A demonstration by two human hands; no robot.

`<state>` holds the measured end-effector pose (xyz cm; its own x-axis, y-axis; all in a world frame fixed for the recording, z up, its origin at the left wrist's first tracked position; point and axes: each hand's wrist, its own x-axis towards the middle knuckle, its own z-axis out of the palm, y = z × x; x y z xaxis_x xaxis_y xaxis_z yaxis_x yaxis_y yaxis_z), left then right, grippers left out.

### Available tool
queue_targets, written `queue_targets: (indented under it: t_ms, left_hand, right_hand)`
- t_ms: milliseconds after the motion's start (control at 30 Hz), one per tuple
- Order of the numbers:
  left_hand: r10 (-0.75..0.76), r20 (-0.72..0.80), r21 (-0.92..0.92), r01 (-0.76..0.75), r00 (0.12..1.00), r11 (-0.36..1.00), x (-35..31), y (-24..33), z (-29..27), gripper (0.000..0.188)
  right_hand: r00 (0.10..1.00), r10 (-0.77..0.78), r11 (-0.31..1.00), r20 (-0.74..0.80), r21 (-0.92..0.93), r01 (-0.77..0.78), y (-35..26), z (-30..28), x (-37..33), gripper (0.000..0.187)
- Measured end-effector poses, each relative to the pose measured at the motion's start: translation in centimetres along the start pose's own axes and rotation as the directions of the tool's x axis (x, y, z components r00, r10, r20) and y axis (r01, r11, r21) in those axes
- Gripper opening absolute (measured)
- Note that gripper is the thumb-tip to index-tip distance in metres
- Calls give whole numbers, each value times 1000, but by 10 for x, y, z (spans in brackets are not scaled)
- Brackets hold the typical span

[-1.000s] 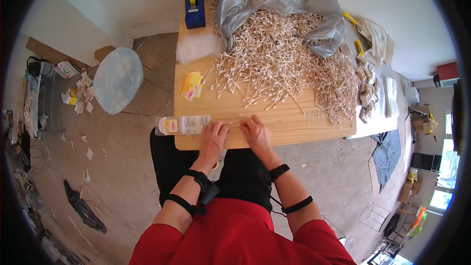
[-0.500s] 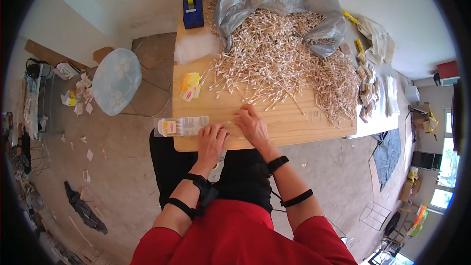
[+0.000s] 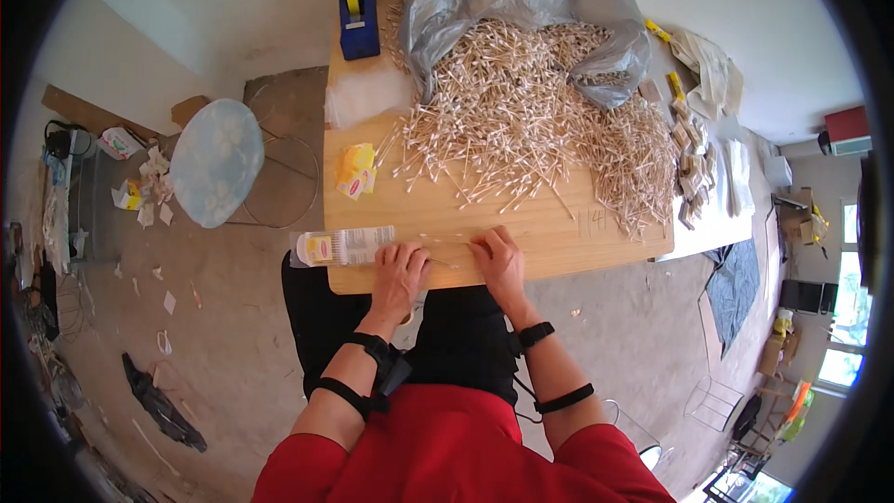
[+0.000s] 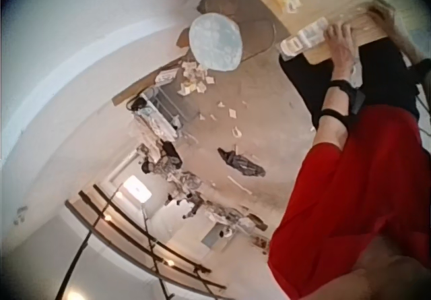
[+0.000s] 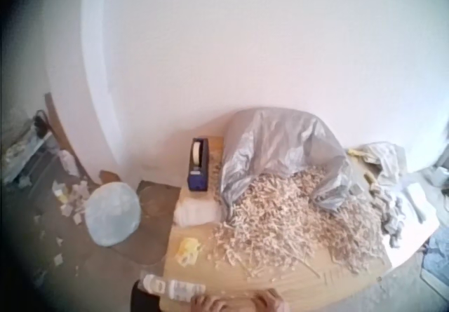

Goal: Packing cotton swabs into small plastic containers for production.

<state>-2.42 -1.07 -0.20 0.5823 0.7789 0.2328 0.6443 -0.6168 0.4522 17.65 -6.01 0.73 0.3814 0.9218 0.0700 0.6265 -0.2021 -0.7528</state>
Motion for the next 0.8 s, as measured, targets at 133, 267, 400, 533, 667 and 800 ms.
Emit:
queue_targets:
  t_ms: [133, 267, 400, 533, 667, 800]
  left_hand:
    - [31, -16, 4, -31, 999, 1000, 1, -2, 1, 27]
    - [29, -9, -25, -29, 1000, 999, 10, 9, -9, 39]
    - [62, 61, 2, -62, 996, 998, 10, 3, -6, 50]
    - [91, 75, 38, -94, 993, 995, 3, -1, 0, 49]
    - [97, 68, 40, -100, 993, 994, 5, -4, 5, 46]
    - [84, 75, 52, -88, 994, 995, 4, -2, 1, 45]
  right_hand:
    - [992, -51, 999, 111, -13, 53, -11, 12, 11, 15]
    - [995, -72, 997, 69, 11, 72, -14, 20, 13, 16]
    - [995, -17, 1000, 96, 17, 15, -26, 16, 21, 13]
    - [973, -2, 997, -229, -80, -17, -36, 20, 59, 11]
    - [987, -119, 974, -108, -205, 95, -17, 26, 76, 9]
    - [994, -91, 983, 62, -154, 100, -14, 16, 35, 7]
